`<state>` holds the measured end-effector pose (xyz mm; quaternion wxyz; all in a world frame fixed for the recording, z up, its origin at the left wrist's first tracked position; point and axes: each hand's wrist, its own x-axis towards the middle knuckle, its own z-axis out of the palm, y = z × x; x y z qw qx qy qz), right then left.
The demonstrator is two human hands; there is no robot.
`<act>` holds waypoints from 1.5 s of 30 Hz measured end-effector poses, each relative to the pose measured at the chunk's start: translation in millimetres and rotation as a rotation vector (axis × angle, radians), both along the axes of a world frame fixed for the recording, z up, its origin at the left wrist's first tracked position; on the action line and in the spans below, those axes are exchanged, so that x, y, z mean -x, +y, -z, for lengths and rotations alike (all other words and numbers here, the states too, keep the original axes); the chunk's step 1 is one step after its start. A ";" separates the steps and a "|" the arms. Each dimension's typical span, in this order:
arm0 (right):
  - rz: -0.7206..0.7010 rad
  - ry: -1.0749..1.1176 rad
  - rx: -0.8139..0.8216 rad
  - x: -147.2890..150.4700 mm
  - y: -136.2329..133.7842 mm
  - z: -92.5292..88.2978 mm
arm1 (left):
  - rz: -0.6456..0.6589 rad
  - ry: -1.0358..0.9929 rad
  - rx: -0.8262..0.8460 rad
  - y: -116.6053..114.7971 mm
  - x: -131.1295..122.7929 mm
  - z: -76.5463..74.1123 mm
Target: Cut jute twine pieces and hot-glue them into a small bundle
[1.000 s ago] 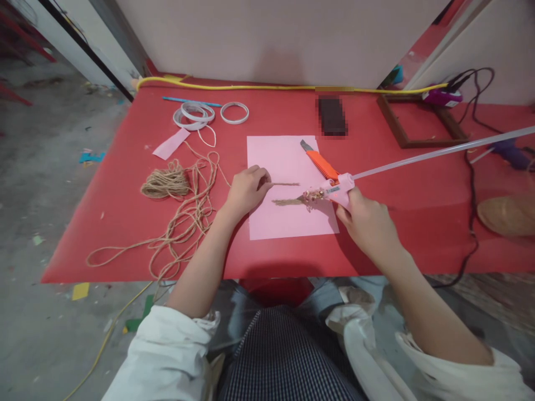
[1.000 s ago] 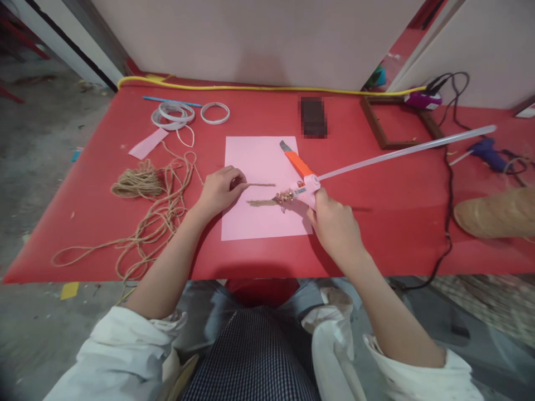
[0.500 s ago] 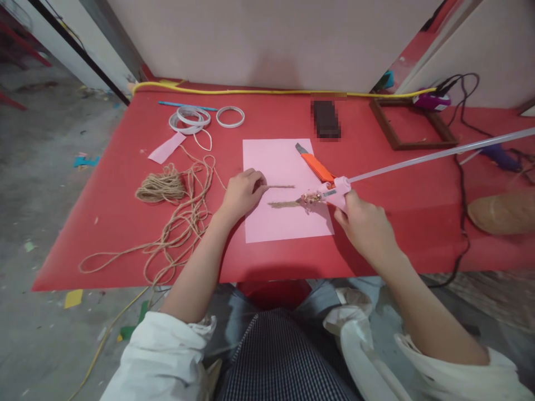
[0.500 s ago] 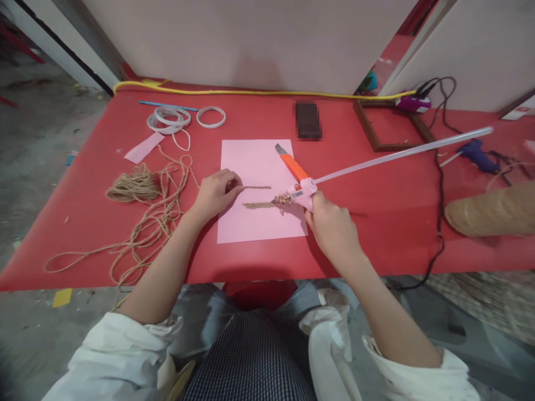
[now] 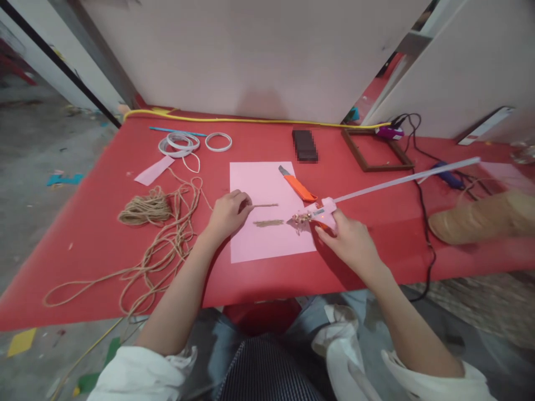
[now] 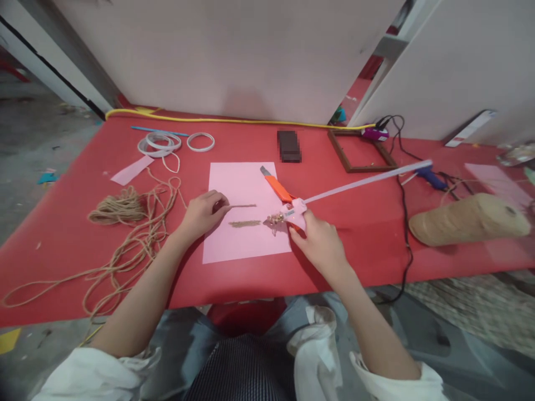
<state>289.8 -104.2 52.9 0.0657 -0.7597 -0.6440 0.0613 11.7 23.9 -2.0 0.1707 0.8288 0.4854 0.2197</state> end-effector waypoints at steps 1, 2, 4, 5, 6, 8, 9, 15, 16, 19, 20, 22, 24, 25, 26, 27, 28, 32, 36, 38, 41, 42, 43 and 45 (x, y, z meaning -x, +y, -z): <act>0.030 0.106 -0.039 -6.6 1.1 3.6 | -0.002 0.005 0.002 -0.2 0.3 -0.6; 0.071 0.228 -0.071 -13.4 3.1 7.2 | -0.004 0.009 0.007 -0.5 0.6 -1.2; 0.148 0.517 -0.126 -27.3 11.2 14.1 | -0.004 0.014 0.018 -0.7 1.4 -2.3; 0.172 0.676 -0.151 -34.3 17.7 17.0 | -0.002 0.014 0.022 -0.7 1.9 -2.6; 0.188 0.835 -0.177 -41.1 26.4 19.3 | 0.001 0.016 0.024 -0.6 2.3 -2.8; 0.194 1.127 -0.214 -54.1 50.3 22.0 | 0.000 0.026 0.022 -0.1 2.9 -2.6; 0.176 1.232 -0.232 -60.0 65.4 22.6 | 0.000 0.031 0.020 0.2 3.1 -2.4; 0.197 1.399 -0.370 -79.4 170.1 32.6 | -0.004 0.029 0.021 1.2 4.2 -2.0; 0.214 1.400 -0.379 -79.9 183.9 36.7 | -0.006 0.027 0.023 1.1 4.3 -2.5; 0.199 1.367 -0.330 -79.1 211.7 50.6 | -0.012 0.026 0.029 0.3 4.7 -4.1; 0.189 1.356 -0.319 -78.7 217.1 54.9 | -0.014 0.025 0.032 0.0 4.8 -4.5; 0.167 1.344 -0.314 -78.2 224.0 61.7 | -0.017 0.023 0.039 -0.6 4.8 -4.9; 0.136 1.348 -0.307 -78.4 229.0 65.8 | -0.018 0.017 0.045 -0.9 4.9 -4.6; 0.119 1.352 -0.306 -78.8 231.5 67.0 | -0.019 0.015 0.048 -1.0 4.9 -4.4; 0.104 1.353 -0.309 -79.1 234.2 67.6 | -0.019 0.015 0.051 -1.1 5.0 -4.2; 0.096 1.350 -0.313 -79.5 237.1 67.9 | -0.019 0.015 0.053 -1.2 5.0 -4.0; 0.097 1.339 -0.316 -79.9 240.1 67.9 | -0.019 0.014 0.055 -1.3 5.1 -4.0; 0.148 1.257 -0.255 -82.1 250.7 67.7 | -0.019 0.016 0.056 -1.8 5.0 -4.4; 0.142 1.224 -0.250 -84.4 254.0 68.7 | -0.018 0.019 0.048 -2.2 5.0 -4.0; 0.151 1.216 -0.249 -84.5 253.7 68.9 | -0.020 0.020 0.042 -2.1 5.1 -3.3; 0.161 1.215 -0.246 -83.0 253.3 67.7 | -0.017 0.021 0.038 -1.7 5.5 -2.2; 0.164 1.218 -0.250 -82.1 253.2 66.8 | -0.015 0.020 0.038 -1.5 5.6 -2.0; 0.166 1.222 -0.256 -81.2 252.7 65.6 | -0.012 0.020 0.039 -1.3 5.7 -1.8; 0.174 1.234 -0.280 -79.4 249.9 62.7 | -0.010 0.019 0.039 -1.1 5.7 -1.7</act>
